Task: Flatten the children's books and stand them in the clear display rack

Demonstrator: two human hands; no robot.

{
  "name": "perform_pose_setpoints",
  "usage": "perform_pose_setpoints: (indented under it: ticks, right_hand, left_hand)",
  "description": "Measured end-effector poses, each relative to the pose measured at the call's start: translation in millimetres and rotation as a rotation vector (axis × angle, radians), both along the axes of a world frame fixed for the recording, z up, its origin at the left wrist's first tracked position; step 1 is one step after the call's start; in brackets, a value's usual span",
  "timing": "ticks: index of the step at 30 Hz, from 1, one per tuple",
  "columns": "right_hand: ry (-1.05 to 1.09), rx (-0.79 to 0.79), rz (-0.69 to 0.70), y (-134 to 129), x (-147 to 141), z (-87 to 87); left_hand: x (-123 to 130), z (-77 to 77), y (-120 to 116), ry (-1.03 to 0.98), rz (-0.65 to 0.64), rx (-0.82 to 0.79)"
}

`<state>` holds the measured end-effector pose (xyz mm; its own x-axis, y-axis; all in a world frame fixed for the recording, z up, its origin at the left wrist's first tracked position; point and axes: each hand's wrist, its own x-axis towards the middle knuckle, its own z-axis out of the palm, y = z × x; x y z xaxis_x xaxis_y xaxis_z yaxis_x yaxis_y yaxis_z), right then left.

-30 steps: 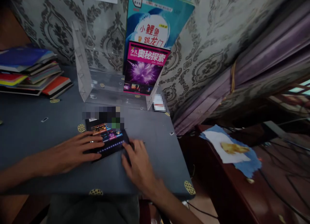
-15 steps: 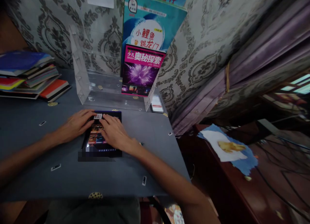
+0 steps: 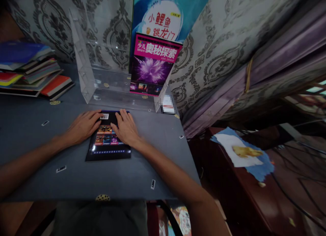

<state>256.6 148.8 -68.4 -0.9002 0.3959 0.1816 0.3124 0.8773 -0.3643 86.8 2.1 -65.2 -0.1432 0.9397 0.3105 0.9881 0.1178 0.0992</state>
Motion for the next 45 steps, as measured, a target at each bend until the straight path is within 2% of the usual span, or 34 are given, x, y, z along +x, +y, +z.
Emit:
perform_pose_setpoints:
  ticks: [4, 12, 17, 20, 23, 26, 29, 32, 35, 38, 40, 43, 45]
  right_hand:
    - [-0.011, -0.027, -0.028, -3.6, 11.6, -3.3]
    - [0.034, -0.027, -0.030, -24.9, 62.0, -9.2]
    - [0.010, -0.010, -0.008, -32.0, 68.7, -6.3]
    - [0.018, -0.006, -0.003, -31.9, 67.8, -5.8]
    - [0.022, -0.002, -0.010, -31.6, 68.3, -6.8]
    - [0.038, 0.005, -0.012, -32.3, 68.6, -8.3]
    - [0.045, 0.003, -0.022, -33.5, 68.8, -7.4]
    - [0.038, -0.047, -0.029, -33.2, 71.6, -2.9]
    - [0.093, -0.161, -0.047, -28.4, 75.4, 0.9]
    - [0.265, -0.342, -0.122, -17.3, 74.7, -0.5]
    - [0.387, -0.593, -0.127, -7.8, 71.5, -2.7]
    - [0.463, -1.060, 0.009, 4.4, 67.5, -2.0]
    - [0.502, -1.204, 0.081, 9.1, 67.6, 2.9]
  left_hand:
    - [1.0, 2.4, -0.5, -0.028, 0.001, -0.006]
    - [1.0, -4.9, -1.7, -0.107, 0.055, 0.041]
    - [3.5, -3.0, -0.6, -0.261, 0.037, 0.080]
    - [2.8, 3.5, 0.8, -0.502, 0.033, 0.100]
    - [3.7, 8.5, 2.0, -0.900, 0.058, 0.205]
    - [12.5, 11.1, 2.2, -1.288, 0.141, 0.330]
    - [28.0, 15.1, 0.5, -1.574, 0.190, 0.207]
    - [40.8, 21.9, -1.9, -1.732, 0.150, 0.039]
    - [45.3, 29.0, -2.0, -1.782, 0.112, 0.052]
    - [44.5, 34.2, 1.4, -1.795, 0.079, 0.110]
    - [44.4, 37.5, 5.1, -1.781, 0.060, 0.149]
    - [48.0, 45.3, 11.3, -1.780, 0.060, 0.185]
    - [52.7, 52.4, 15.8, -1.793, 0.066, 0.207]
